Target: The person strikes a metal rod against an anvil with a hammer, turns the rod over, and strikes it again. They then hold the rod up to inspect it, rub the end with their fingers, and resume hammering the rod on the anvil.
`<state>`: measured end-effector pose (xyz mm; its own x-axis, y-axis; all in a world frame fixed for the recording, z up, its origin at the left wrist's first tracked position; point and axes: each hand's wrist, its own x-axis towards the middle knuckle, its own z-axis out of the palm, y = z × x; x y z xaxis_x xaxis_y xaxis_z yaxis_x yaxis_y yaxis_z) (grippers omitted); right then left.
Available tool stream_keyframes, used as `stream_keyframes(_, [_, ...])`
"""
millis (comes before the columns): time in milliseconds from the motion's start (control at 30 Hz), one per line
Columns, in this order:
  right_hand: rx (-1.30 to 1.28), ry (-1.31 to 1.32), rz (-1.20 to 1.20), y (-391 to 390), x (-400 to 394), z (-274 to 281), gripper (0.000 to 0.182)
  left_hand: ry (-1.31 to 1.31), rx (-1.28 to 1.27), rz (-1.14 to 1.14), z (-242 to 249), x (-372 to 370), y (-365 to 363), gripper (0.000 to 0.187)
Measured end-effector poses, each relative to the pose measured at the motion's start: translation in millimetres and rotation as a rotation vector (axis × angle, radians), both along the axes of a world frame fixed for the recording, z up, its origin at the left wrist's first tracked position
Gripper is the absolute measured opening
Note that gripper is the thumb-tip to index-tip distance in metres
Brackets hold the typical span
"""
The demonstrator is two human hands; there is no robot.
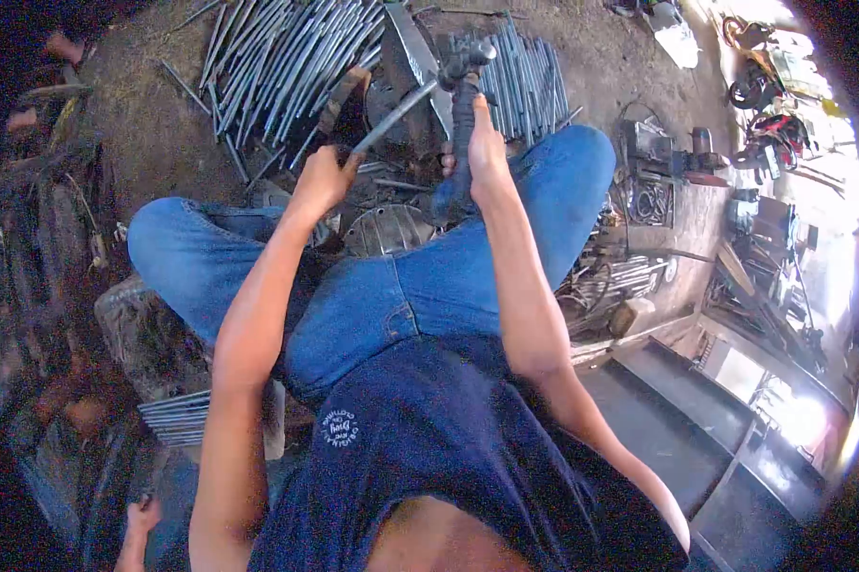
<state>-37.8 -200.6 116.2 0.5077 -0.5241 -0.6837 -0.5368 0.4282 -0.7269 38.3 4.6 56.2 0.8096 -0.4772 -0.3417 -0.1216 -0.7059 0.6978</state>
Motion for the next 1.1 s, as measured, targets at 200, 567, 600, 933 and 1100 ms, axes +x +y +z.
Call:
stream_keyframes(200, [0.010,0.048,-0.075,1.0,-15.7,-30.6,0.061,-0.086,-0.036,-0.016,-5.9,-3.8,4.8,0.035])
stream_keyframes(567, [-0.106,-0.154,0.018,-13.4,1.2,55.8,0.058,-0.003,-0.042,-0.047,9.9,2.6,6.7,0.036])
stream_keyframes(600, [-0.251,-0.217,0.024,-15.6,8.5,86.9,0.059,0.034,-0.032,-0.074,2.2,5.8,7.4,0.038])
stream_keyframes(933, [-0.564,-0.220,-0.049,-29.5,36.0,-48.3,0.059,0.019,-0.067,-0.065,-0.8,8.2,10.1,0.035])
stream_keyframes(1100, [0.201,-0.148,-0.065,-1.0,-2.1,-5.3,0.060,0.069,-0.001,-0.081,11.6,1.6,12.4,0.035])
